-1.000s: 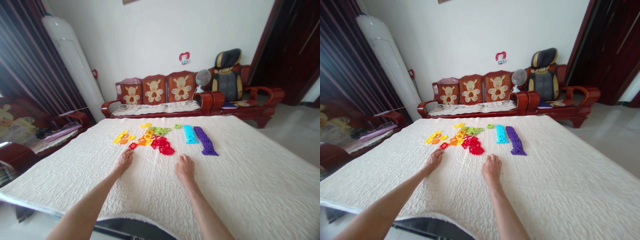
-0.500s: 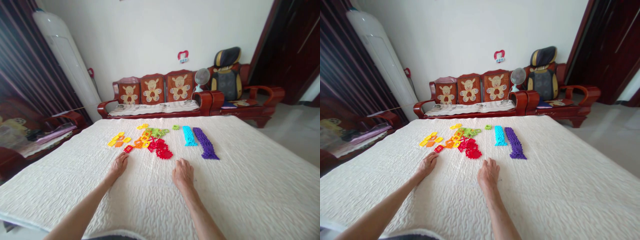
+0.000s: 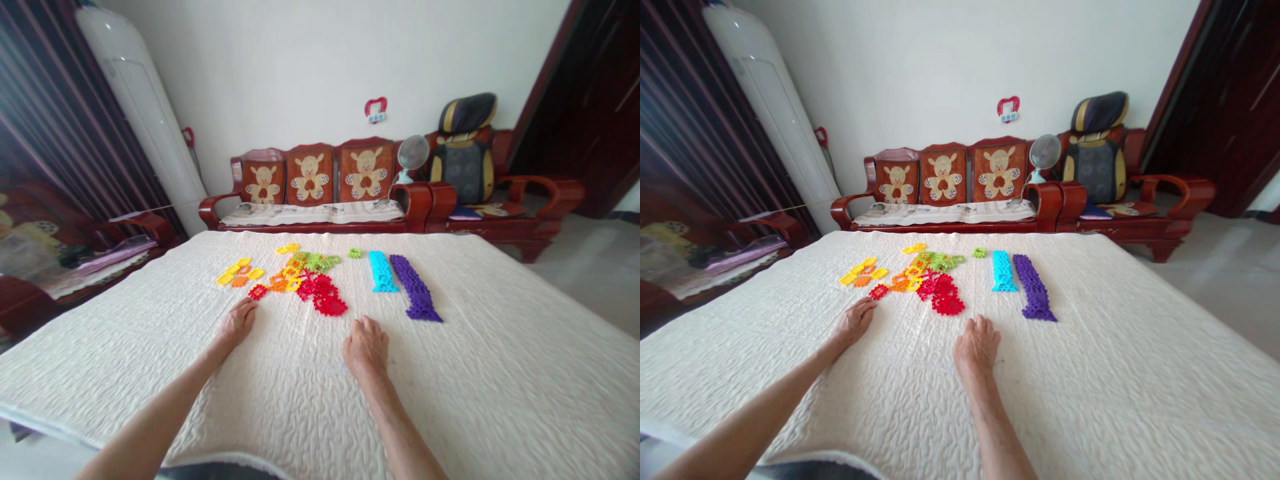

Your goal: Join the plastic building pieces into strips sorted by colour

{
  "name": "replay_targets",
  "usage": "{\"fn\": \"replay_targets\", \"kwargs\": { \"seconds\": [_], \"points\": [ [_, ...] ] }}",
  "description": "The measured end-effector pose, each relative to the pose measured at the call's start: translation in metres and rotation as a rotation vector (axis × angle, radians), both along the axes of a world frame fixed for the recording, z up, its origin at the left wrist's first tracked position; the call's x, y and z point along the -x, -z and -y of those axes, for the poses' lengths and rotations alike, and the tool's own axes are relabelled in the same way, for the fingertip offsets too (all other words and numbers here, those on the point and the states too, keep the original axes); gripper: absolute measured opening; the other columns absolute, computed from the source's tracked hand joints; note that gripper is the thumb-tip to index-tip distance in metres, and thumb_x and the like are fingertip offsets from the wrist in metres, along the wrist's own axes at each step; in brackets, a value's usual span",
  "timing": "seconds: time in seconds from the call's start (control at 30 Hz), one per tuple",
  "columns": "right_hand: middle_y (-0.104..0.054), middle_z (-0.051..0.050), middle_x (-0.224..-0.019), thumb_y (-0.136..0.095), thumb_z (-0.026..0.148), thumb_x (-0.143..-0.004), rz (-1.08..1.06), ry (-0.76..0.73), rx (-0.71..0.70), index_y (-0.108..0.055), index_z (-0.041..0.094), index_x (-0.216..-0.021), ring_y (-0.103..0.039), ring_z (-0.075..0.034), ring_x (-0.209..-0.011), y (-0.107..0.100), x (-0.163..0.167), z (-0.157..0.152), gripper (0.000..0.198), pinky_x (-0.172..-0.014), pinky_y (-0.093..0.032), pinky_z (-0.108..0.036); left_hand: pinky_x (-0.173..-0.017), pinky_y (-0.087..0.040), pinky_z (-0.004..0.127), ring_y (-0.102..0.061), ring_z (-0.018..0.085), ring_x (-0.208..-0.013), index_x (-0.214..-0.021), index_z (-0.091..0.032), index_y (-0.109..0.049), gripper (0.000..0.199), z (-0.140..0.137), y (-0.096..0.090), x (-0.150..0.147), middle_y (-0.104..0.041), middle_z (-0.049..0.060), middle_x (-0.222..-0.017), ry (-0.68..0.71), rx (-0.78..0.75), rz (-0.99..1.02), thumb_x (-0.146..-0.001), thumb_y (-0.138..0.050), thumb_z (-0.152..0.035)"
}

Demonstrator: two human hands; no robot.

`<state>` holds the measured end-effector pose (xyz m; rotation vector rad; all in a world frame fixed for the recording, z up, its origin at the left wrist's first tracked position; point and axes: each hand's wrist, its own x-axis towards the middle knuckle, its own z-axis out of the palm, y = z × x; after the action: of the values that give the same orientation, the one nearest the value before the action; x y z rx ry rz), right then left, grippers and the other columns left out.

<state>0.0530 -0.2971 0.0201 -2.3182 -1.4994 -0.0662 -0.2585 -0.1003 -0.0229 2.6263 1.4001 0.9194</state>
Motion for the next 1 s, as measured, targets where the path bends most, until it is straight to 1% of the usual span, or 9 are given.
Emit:
{"fn": "replay_targets", "kwargs": {
  "seconds": [0.17,0.27,0.4,0.6,0.7,0.8,0.9,0.93,1.0],
  "points": [
    [-0.059,-0.016,-0.128,-0.047,0.015,-0.086,-0.02,-0.009,0.027,-0.066,0.014,-0.11,-0.05,-0.028,-0.117,-0.005,0.001,0.002,0.03,-0.09,-0.035,-0.039,-0.1,-0.051,0.037,-0.065,0.022,-0.108,-0.1,-0.02,-0.071,0.034,-0.002,0.0,0.001,-0.069,0.008,-0.114,0.013,-0.008,-0.005,-0.088,-0.04,-0.029],
    [-0.058,-0.016,-0.129,-0.048,0.016,-0.086,-0.027,-0.008,0.03,-0.065,0.013,-0.111,-0.05,-0.028,-0.118,-0.004,0.0,0.002,0.031,-0.091,-0.035,-0.039,-0.101,-0.051,0.036,-0.064,0.022,-0.11,-0.101,-0.021,-0.071,0.034,-0.003,0.0,0.001,-0.069,0.006,-0.116,0.019,-0.011,-0.008,-0.088,-0.04,-0.029],
    [-0.057,-0.016,-0.131,-0.049,0.017,-0.086,-0.031,0.003,0.029,-0.065,0.014,-0.112,-0.048,-0.028,-0.12,-0.003,0.001,0.001,0.03,-0.092,-0.033,-0.039,-0.101,-0.05,0.037,-0.063,0.023,-0.112,-0.102,-0.02,-0.071,0.036,0.0,0.0,0.0,-0.068,0.008,-0.12,-0.006,-0.012,0.004,-0.087,-0.04,-0.031],
    [-0.057,-0.017,-0.132,-0.049,0.016,-0.086,-0.022,0.03,-0.026,-0.064,0.014,-0.112,-0.047,-0.028,-0.121,0.004,0.006,0.0,0.03,-0.094,-0.031,-0.04,-0.1,-0.05,0.035,-0.063,0.022,-0.111,-0.104,-0.021,-0.069,0.035,0.003,-0.01,0.0,-0.068,0.007,-0.117,-0.015,0.015,-0.034,-0.088,-0.039,-0.028],
    [-0.056,-0.017,-0.132,-0.048,0.015,-0.087,-0.018,0.034,-0.058,-0.064,0.014,-0.114,-0.047,-0.029,-0.121,0.008,0.007,0.0,0.031,-0.095,-0.03,-0.041,-0.1,-0.049,0.036,-0.061,0.022,-0.112,-0.112,-0.022,-0.066,0.034,-0.007,-0.019,-0.029,-0.066,0.008,-0.119,-0.107,-0.015,-0.017,-0.09,-0.04,-0.028],
    [-0.057,-0.017,-0.131,-0.047,0.015,-0.087,-0.021,0.033,-0.074,-0.064,0.013,-0.114,-0.048,-0.029,-0.12,0.009,0.007,0.0,0.032,-0.096,-0.029,-0.042,-0.1,-0.047,0.04,-0.059,0.024,-0.114,-0.117,-0.022,-0.063,0.033,-0.018,-0.022,-0.083,-0.063,0.01,-0.123,-0.185,-0.033,-0.017,-0.093,-0.042,-0.033],
    [-0.057,-0.018,-0.13,-0.046,0.014,-0.087,-0.021,0.039,-0.075,-0.064,0.013,-0.115,-0.047,-0.029,-0.12,0.009,0.007,0.0,0.032,-0.097,-0.029,-0.043,-0.101,-0.045,0.044,-0.055,0.026,-0.115,-0.112,-0.023,-0.065,0.03,-0.022,-0.017,-0.127,-0.063,0.01,-0.118,-0.159,-0.031,-0.051,-0.093,-0.048,-0.038],
    [-0.057,-0.018,-0.131,-0.047,0.014,-0.087,-0.021,0.042,-0.073,-0.064,0.014,-0.115,-0.047,-0.029,-0.121,0.009,0.007,0.0,0.032,-0.097,-0.029,-0.042,-0.103,-0.044,0.045,-0.054,0.026,-0.117,-0.111,-0.023,-0.066,0.029,-0.022,-0.015,-0.135,-0.063,0.01,-0.118,-0.133,-0.03,-0.067,-0.092,-0.05,-0.037],
    [-0.056,-0.018,-0.131,-0.047,0.014,-0.087,-0.019,0.039,-0.073,-0.064,0.014,-0.114,-0.047,-0.029,-0.121,0.01,0.007,-0.001,0.032,-0.097,-0.029,-0.042,-0.104,-0.043,0.044,-0.052,0.025,-0.118,-0.108,-0.023,-0.067,0.026,-0.022,-0.011,-0.138,-0.063,0.01,-0.117,-0.083,-0.04,-0.089,-0.092,-0.05,-0.034]
  ]
}}
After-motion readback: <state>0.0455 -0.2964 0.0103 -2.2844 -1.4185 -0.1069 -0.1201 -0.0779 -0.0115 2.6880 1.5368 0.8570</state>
